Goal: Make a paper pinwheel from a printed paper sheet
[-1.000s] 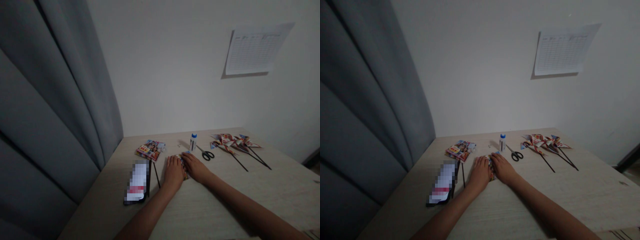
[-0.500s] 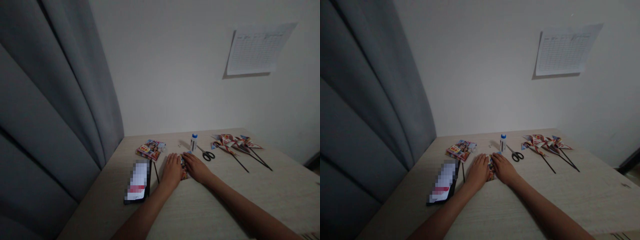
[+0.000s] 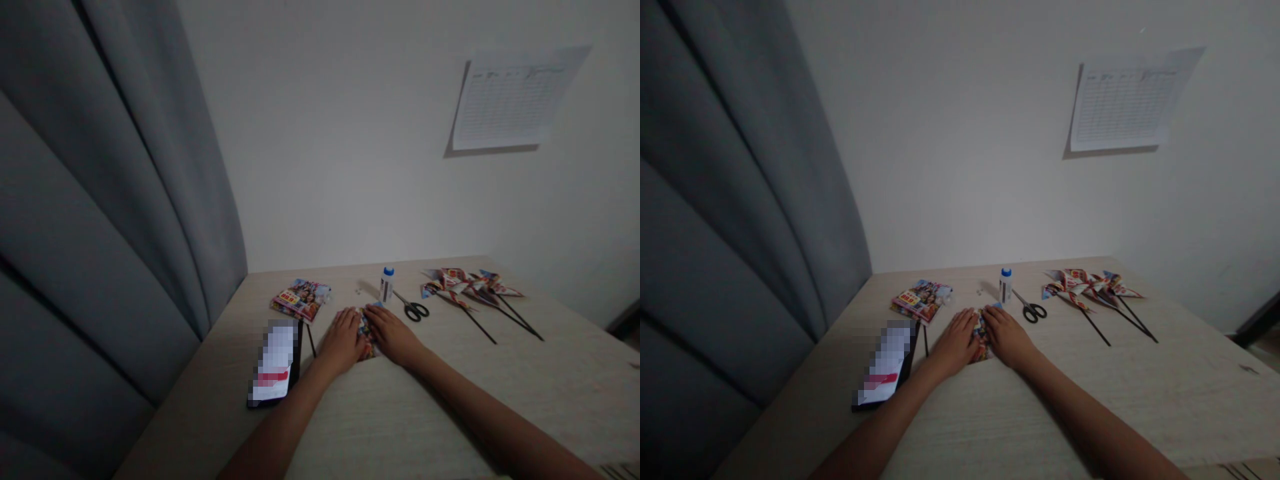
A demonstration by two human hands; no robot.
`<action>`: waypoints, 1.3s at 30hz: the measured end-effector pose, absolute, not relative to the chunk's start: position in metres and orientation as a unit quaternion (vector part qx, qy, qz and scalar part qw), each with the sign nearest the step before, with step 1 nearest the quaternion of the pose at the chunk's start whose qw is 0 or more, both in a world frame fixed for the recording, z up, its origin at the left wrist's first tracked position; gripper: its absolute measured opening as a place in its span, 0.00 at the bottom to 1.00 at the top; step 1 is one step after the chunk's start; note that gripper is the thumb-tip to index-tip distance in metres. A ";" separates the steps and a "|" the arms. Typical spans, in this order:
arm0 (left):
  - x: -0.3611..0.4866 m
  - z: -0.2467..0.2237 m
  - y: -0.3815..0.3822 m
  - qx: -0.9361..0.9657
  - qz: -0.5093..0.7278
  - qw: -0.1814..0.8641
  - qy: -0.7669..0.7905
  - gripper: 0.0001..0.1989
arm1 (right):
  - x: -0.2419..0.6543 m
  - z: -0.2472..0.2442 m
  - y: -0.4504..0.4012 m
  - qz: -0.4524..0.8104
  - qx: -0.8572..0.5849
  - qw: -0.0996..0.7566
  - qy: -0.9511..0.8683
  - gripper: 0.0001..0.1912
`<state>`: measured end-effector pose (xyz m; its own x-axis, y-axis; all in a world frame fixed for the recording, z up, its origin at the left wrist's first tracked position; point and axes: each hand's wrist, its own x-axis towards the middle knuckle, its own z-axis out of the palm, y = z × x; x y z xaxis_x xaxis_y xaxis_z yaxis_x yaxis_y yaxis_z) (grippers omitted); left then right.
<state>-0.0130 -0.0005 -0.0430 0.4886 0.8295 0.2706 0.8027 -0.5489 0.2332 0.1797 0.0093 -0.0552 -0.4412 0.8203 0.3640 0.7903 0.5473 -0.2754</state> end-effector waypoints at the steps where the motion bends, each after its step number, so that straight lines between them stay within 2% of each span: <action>1: -0.016 -0.041 0.004 0.869 0.171 0.039 0.464 0.26 | 0.180 -0.055 0.009 0.031 -0.476 0.231 -0.848 0.25; 14: 0.002 -0.043 -0.003 0.841 0.113 0.003 0.528 0.29 | 0.175 -0.058 0.007 -0.009 -0.475 0.194 -0.858 0.27; 24: -0.022 -0.039 -0.009 0.853 0.099 0.021 0.512 0.30 | 0.182 -0.055 -0.010 -0.003 -0.482 0.148 -0.863 0.31; 30: -0.024 -0.041 -0.013 0.835 0.120 0.009 0.538 0.31 | 0.185 -0.055 -0.017 0.014 -0.502 0.159 -0.850 0.34; 36: -0.019 -0.041 -0.013 0.807 0.176 -0.031 0.562 0.26 | 0.184 -0.045 -0.012 0.024 -0.510 0.193 -0.838 0.27; 39: -0.011 -0.038 -0.014 0.816 0.192 -0.043 0.543 0.24 | 0.182 -0.045 -0.008 0.010 -0.492 0.216 -0.843 0.26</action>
